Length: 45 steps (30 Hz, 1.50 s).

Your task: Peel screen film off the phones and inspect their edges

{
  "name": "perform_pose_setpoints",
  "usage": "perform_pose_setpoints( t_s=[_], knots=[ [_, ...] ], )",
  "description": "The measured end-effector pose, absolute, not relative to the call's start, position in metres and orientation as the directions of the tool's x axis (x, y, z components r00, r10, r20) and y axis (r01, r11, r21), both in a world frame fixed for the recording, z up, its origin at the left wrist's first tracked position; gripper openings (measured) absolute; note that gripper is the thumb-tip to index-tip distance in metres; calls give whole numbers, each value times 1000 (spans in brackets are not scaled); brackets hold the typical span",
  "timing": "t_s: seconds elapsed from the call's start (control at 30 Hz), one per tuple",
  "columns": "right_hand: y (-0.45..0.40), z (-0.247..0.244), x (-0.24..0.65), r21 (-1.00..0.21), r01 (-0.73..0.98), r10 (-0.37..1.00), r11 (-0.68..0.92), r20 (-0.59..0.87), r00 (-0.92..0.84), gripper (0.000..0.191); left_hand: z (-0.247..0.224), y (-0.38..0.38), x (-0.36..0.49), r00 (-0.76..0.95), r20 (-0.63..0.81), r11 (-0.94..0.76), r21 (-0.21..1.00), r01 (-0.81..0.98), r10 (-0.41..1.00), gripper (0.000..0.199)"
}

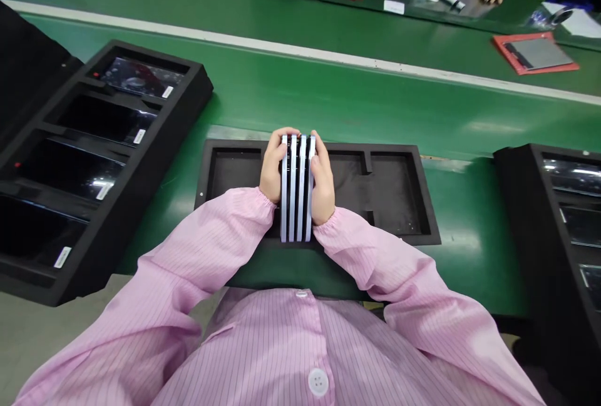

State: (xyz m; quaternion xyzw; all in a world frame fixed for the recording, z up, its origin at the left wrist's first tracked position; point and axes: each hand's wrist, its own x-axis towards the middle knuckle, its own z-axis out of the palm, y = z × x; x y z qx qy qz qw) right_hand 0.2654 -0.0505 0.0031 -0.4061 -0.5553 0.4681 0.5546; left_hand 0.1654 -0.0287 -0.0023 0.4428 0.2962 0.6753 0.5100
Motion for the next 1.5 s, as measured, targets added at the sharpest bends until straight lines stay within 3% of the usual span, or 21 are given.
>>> perform_pose_setpoints(
  t_s=[0.1,0.27,0.53,0.87,1.1,1.5],
  knots=[
    [-49,-8,272,-990,-59,985,129,135,-107,75,-19,-30,164,-66,180,-191,882,-430,981,30],
    [-43,-4,278,-994,-94,978,51,69,-197,65,-24,-25,158,-56,121,-133,922,-363,991,33],
    [-48,7,276,-982,-146,979,119,141,-148,53,-20,-22,154,-38,158,-162,944,-288,987,39],
    [-46,6,279,-975,-220,983,-9,32,-181,45,-9,-25,151,-9,223,-216,936,-277,975,37],
    [-51,15,278,-973,-211,982,90,122,-141,29,-9,-26,149,47,291,-268,923,-277,956,33],
    [-56,3,280,-997,-13,986,72,73,-152,56,-19,-28,156,37,294,-265,905,-333,955,24]
  ],
)
